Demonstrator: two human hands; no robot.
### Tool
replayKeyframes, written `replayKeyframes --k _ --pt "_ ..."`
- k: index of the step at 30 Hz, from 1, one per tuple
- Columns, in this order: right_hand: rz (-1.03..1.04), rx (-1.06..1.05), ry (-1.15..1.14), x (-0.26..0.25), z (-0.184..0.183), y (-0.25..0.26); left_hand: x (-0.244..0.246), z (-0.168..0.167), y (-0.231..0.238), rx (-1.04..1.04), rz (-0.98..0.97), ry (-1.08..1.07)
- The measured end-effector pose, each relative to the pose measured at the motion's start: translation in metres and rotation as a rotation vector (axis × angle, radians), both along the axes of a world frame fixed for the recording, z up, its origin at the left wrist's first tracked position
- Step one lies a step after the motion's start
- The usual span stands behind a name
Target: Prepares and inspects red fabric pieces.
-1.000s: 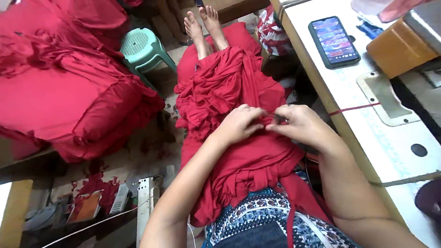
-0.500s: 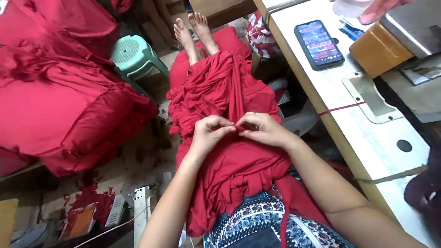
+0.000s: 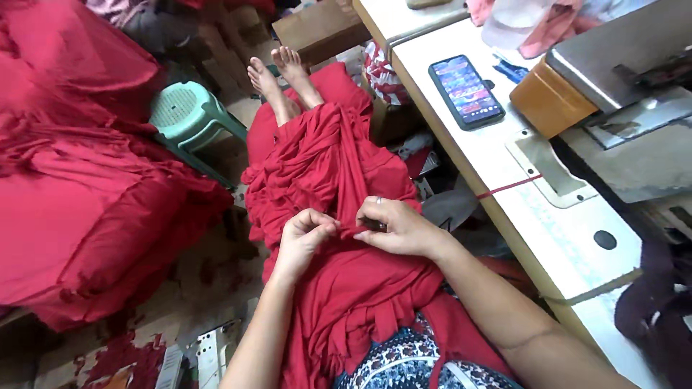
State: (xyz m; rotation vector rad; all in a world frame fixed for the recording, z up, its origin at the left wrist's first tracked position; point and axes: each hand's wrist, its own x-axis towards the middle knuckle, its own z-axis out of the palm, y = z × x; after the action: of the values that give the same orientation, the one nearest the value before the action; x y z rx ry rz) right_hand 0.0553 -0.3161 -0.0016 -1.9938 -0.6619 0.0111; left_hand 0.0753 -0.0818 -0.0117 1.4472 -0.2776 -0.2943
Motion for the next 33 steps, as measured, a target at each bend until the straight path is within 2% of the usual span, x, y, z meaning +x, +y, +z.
replayKeyframes --k 6,12,18,21,24,29,31,33 --pt "0.072 -0.167 0.128 0.009 0.005 -0.001 0.001 -0.002 -0.002 0.128 0.005 -0.027" --pt "0.089 -0.278 0.112 0.013 -0.001 0.015 0.000 -0.008 -0.005 0.254 -0.020 -0.118" --pt "0.125 -0.263 0.059 0.022 -0.002 0.021 0.003 -0.003 -0.002 0.467 -0.022 -0.318" --pt "0.127 -0.264 0.073 0.024 -0.004 0.020 0.010 -0.002 0.002 0.449 -0.013 -0.331" --pt "0.150 -0.287 0.175 0.026 0.000 0.017 0.021 0.000 0.008 0.404 0.080 -0.353" --pt "0.182 -0.340 0.270 0.029 -0.002 0.014 0.022 -0.006 0.031 0.612 0.159 -0.618" --pt "0.172 -0.330 0.325 0.032 -0.001 0.013 0.018 -0.010 0.049 0.646 0.298 -0.632" --pt "0.049 -0.196 0.285 0.033 -0.001 0.009 0.017 -0.016 0.076 0.651 0.515 -0.539"
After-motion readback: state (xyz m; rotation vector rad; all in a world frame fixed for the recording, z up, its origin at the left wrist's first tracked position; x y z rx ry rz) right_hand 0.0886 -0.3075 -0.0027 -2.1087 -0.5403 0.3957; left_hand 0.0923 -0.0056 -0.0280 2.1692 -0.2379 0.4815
